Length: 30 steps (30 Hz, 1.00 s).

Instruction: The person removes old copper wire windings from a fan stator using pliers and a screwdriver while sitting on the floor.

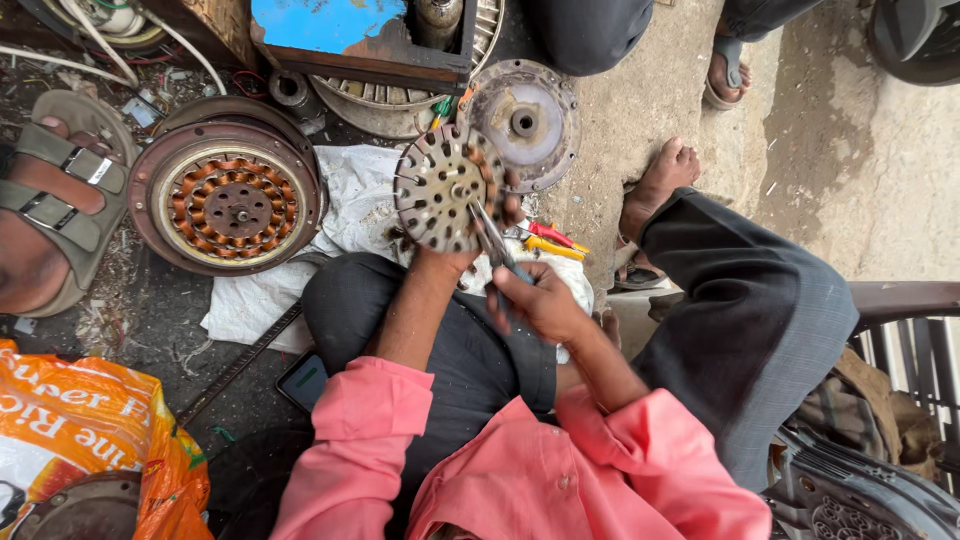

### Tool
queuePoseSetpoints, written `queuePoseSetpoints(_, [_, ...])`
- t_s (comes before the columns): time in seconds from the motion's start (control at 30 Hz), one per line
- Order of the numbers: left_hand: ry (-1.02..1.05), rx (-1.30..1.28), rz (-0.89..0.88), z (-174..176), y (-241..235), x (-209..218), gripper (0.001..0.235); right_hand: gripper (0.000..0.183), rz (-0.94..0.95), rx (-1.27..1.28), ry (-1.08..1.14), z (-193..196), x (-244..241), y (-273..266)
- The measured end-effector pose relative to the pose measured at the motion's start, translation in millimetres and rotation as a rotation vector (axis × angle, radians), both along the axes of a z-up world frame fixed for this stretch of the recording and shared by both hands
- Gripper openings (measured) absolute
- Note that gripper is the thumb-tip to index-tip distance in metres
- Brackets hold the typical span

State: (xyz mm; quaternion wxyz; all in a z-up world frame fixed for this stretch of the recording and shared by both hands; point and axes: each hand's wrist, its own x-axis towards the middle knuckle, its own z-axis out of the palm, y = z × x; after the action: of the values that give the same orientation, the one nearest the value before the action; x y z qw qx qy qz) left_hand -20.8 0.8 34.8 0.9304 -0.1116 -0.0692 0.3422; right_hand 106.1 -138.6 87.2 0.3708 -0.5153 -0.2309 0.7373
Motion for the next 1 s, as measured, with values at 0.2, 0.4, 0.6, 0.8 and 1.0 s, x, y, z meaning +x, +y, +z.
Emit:
queuePoseSetpoints(0.2, [-0.127, 0.144, 0.014, -9, 0, 10, 0.052, 0.046, 0.051, 0.025, 0.930, 1, -14, -13])
queuePoseSetpoints(0.4, [0.543, 0.141, 0.180, -46, 9, 19, 0.048, 0.016, -0.237, -0.127, 0.323, 11, -13, 4])
queuePoseSetpoints(0.6, [1.468, 0.580, 0.741, -62, 5, 26, 0.044, 0.026, -0.250, 0.132, -0.499, -24, -36, -1])
queuePoseSetpoints(0.8, [1.915, 0.500, 0.716, -17, 10, 4, 0.047, 0.027, -0.234, 0.396, -1.062, -55, -58, 15])
queuePoseSetpoints(1.0, [1.933, 0.530, 0.894, -12, 16, -7, 0.048, 0.020, -0.220, 0.597, -1.105, -54, -63, 34])
